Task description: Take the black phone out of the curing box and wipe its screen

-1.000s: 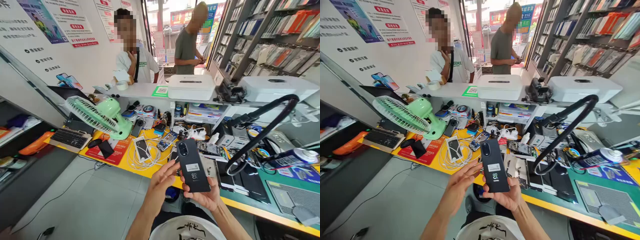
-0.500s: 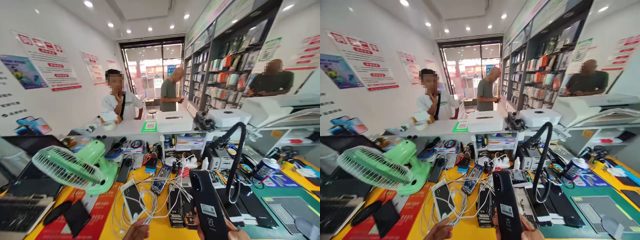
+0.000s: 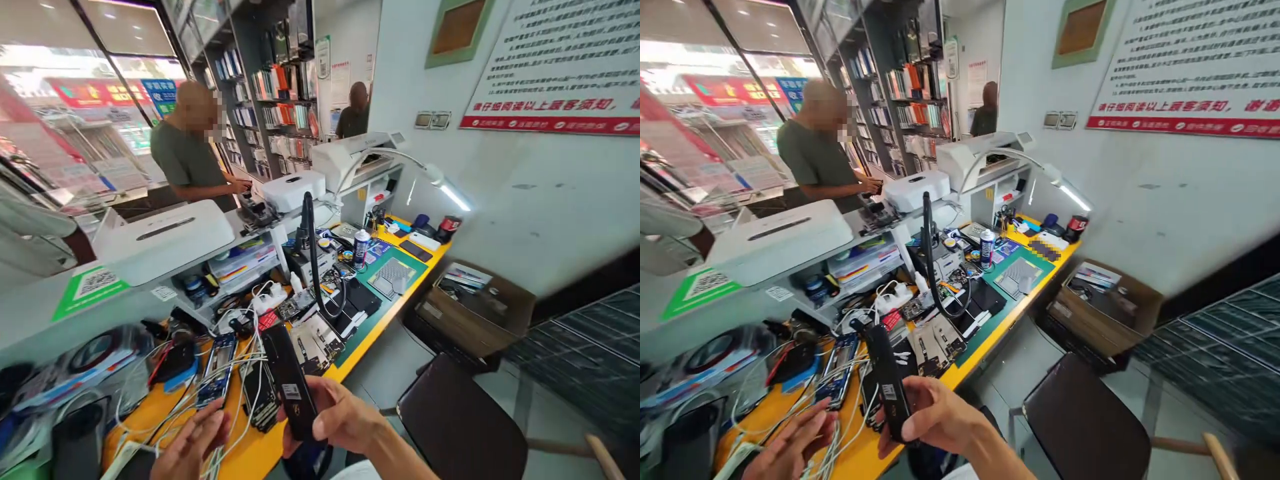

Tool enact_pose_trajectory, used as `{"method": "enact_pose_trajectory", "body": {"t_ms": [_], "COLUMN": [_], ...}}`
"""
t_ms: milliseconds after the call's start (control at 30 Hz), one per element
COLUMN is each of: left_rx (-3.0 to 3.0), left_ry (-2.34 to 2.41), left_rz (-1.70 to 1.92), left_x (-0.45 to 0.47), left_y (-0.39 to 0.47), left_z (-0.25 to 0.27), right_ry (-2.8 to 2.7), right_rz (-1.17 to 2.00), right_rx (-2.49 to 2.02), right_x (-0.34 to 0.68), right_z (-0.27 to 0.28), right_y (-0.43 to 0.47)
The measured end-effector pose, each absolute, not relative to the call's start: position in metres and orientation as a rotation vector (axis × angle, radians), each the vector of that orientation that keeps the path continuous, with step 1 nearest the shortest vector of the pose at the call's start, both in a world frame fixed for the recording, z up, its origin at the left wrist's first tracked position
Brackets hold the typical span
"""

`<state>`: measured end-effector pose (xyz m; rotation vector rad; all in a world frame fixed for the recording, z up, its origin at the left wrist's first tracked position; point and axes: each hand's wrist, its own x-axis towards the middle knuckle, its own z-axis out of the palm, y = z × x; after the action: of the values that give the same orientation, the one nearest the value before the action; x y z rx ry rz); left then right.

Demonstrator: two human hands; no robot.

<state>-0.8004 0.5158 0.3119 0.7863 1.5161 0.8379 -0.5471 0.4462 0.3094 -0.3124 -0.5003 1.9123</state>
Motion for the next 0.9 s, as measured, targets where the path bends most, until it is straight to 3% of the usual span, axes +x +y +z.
{"method": "enact_pose_trajectory", "body": {"t_ms": [400,900], "left_rx": [1.064,0.925], "left_ry": [1.37,1.502], "left_rz": [0.623,0.848], "left_x": [-0.746,-0.754], "left_y": [0.545,0.527], "left_z": [0.297,0.304], "right_ry": [-0.493,-0.736], "right_rz": [1.895,2.086], "right_rx": [-0.532,-0.614], "right_x": [-0.522,-0.543], "right_z": [0.282,0.28], "right_y": [0.432,0.444]}}
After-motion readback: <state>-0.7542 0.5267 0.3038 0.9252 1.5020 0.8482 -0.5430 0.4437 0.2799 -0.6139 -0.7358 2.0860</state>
